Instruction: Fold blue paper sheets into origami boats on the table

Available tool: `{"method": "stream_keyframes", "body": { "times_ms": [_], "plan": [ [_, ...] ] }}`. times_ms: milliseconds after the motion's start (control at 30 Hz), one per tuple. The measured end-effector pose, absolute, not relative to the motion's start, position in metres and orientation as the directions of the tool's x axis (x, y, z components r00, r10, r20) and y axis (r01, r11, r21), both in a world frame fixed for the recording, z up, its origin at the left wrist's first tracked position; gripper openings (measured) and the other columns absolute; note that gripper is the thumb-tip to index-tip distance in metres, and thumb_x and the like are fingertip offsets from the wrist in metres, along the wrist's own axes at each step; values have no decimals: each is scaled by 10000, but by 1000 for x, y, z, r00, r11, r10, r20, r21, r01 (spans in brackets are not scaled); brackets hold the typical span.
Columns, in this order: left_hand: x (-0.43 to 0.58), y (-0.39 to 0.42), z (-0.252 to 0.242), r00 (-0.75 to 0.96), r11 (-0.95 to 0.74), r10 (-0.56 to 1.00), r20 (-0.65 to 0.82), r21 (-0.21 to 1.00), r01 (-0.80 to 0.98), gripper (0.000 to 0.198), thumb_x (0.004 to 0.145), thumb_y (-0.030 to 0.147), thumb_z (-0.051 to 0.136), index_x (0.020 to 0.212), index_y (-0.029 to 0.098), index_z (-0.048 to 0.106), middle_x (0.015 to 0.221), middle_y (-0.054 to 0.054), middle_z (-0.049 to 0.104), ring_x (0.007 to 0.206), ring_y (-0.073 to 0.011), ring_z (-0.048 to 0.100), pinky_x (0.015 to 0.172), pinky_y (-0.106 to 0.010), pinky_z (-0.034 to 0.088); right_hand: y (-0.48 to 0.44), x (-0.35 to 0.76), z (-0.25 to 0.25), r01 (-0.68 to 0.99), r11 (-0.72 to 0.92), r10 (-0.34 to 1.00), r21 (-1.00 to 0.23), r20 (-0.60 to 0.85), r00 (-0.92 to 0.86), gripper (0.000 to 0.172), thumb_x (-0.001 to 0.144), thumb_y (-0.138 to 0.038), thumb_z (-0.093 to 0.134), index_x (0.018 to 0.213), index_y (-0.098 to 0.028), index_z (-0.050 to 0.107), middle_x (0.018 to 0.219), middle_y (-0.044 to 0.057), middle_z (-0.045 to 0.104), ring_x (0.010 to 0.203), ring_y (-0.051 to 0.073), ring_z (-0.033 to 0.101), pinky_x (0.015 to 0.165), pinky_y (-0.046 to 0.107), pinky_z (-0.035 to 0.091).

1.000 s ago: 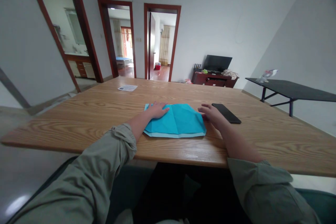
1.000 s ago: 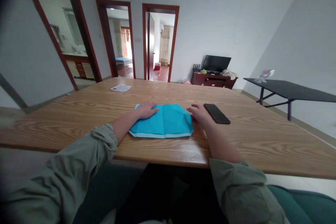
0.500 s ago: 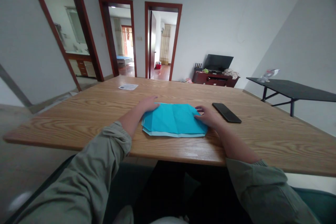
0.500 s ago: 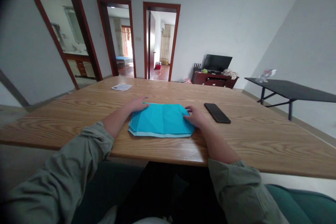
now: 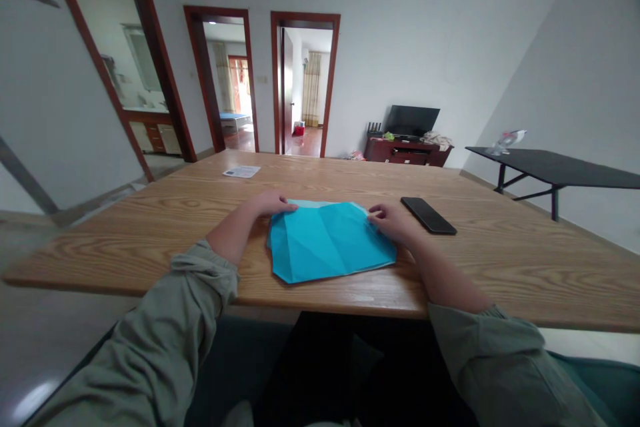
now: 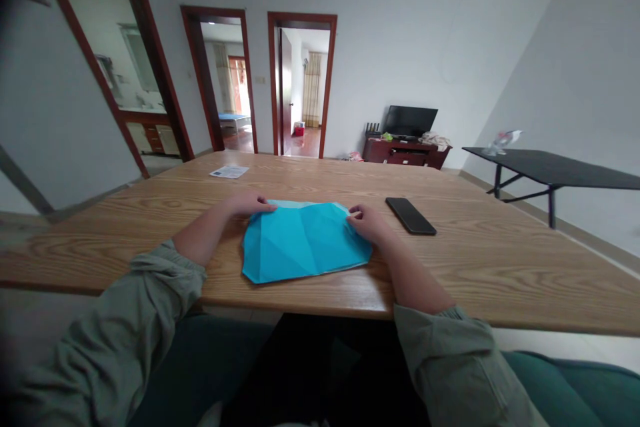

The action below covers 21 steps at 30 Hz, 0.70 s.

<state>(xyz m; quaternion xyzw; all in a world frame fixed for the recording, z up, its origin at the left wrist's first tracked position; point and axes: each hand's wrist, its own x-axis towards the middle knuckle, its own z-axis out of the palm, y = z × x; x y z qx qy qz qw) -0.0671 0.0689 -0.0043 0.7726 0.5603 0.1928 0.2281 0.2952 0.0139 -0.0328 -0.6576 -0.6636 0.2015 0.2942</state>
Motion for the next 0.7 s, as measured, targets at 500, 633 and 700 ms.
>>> {"method": "stream_keyframes", "body": {
  "times_ms": [500, 633, 700],
  "plan": [
    [-60, 49, 27, 152, -254, 954, 258, 966, -45, 434, 641, 412, 757, 977, 176, 617, 752, 9, 624, 652, -128, 585, 586, -234, 474, -9, 283, 2, 96, 36, 983, -995, 19, -181, 328, 804, -357, 654, 1073, -170, 648, 1059, 105, 710, 935, 246, 672, 817, 351, 543],
    [-61, 55, 15, 276, -30, 960, 54, 996, -89, 444, 709, 497, 697, 1023, 190, 628, 915, -52, 684, 747, -170, 640, 651, -286, 527, 7, 287, -6, 118, 71, 990, -991, 84, 117, 308, 779, -359, 678, 1026, -176, 659, 1002, 80, 726, 861, 235, 681, 735, 328, 557],
    [-57, 56, 7, 366, 98, 927, -88, 995, -9, 459, 695, 519, 712, 1016, 200, 638, 966, -63, 694, 756, -182, 653, 649, -301, 536, 19, 292, -10, 161, 60, 973, -985, 94, 212, 300, 782, -354, 671, 1015, -164, 668, 983, 83, 729, 825, 227, 681, 699, 314, 555]
  ]
}}
